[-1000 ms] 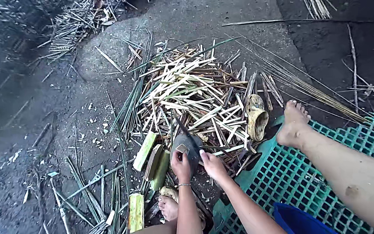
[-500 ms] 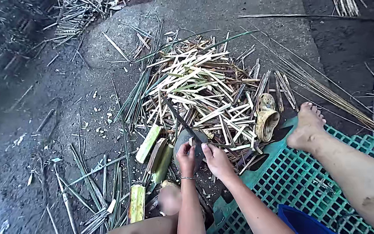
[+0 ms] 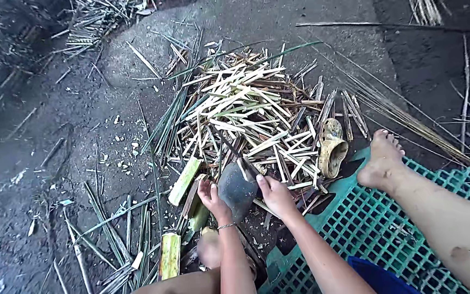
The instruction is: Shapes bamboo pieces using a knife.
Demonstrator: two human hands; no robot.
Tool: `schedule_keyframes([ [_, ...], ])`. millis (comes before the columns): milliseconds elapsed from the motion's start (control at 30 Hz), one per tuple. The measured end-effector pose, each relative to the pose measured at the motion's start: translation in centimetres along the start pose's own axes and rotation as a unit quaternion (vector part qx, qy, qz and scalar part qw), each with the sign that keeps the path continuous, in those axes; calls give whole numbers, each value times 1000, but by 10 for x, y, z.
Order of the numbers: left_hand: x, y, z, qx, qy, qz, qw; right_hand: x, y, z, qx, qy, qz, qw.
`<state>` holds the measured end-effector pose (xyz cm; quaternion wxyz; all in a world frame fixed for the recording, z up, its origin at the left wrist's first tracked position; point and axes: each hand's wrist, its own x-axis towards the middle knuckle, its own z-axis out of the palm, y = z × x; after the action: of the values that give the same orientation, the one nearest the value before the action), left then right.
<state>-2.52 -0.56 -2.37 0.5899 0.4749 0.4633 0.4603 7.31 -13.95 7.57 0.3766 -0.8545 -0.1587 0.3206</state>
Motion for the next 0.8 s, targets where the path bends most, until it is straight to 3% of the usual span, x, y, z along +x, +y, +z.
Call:
schedule_keyframes([
  [100,-5,0,0,-17,21,-2,1000,-13,17,11,91,157,-190,965],
  [133,-5,0,-1,-20,26,-3,999,-12,27,21,101,186,-212,954],
  [167,-5,0,-1,-22,25,-2,999,-12,39,32,81,187,-191,960],
  [233,-3,3,1,-19,12,12,1000,-8,53,41,-3,60,-30,998],
  [300,-3,9,5,-16,-26,35,999,5,51,41,-37,-33,79,996],
  [400,-3,25,8,8,-127,86,988,1,40,32,-46,-40,59,996],
  [533,-12,58,26,160,-258,136,943,-16,53,38,-62,29,-19,997],
  [633,-15,56,41,239,-258,199,915,-18,63,47,-75,17,2,997],
  [733,-18,38,39,203,-224,301,904,-17,56,45,-88,-7,36,995],
  [800,-27,31,34,188,-233,312,902,-20,44,38,-92,-42,72,992],
])
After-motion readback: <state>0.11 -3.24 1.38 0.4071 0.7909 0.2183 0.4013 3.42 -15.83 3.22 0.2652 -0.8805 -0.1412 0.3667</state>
